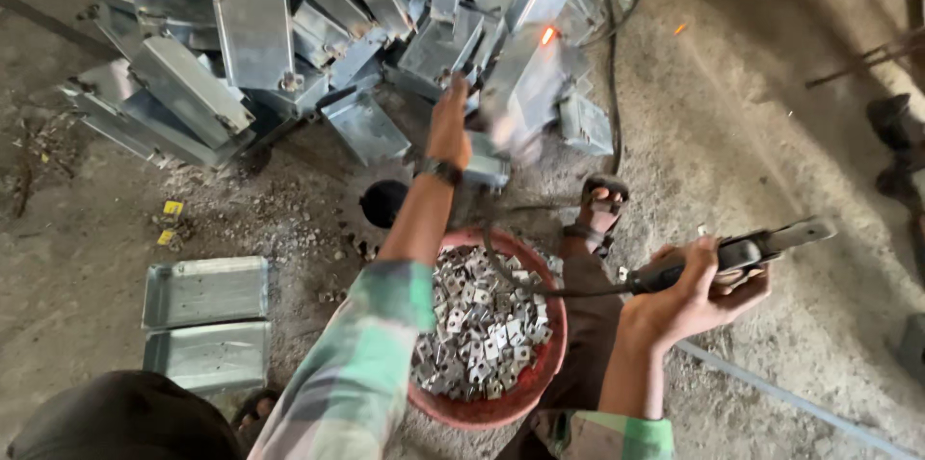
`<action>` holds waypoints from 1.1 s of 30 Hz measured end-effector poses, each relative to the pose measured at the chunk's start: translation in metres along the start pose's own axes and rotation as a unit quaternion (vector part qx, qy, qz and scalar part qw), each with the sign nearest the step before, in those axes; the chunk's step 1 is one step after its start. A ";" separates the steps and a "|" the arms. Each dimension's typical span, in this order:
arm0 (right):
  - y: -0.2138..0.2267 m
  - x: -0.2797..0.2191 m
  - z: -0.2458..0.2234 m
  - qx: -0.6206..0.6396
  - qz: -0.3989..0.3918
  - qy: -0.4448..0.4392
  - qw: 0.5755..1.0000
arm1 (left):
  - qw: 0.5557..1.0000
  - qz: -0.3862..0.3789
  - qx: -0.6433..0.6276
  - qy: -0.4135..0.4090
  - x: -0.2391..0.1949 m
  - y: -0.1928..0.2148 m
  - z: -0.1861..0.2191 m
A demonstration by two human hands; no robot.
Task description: The person welds metal boxes by using a welding torch to join the edges while sitting on the floor near a pile of metal components.
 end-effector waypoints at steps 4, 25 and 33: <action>-0.009 -0.008 0.005 0.011 -0.012 -0.034 0.999 | 0.744 0.118 0.498 -0.429 -0.044 0.003 0.099; -0.127 -0.122 0.029 -0.083 -0.436 -0.122 0.888 | 0.600 0.339 0.675 0.263 -0.196 0.440 0.052; -0.094 -0.081 0.021 -0.075 -0.345 -0.099 0.930 | 0.871 0.422 0.193 -0.162 -0.180 0.351 0.150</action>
Point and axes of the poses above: each hand's wrist, its own x-axis towards the middle knuckle, its own y-axis out of the back of the hand, z = x × y, the point moved 8 cm from there along x, towards the middle knuckle, and after that the axes turned 9 degrees about -x, right-handed, at the moved point
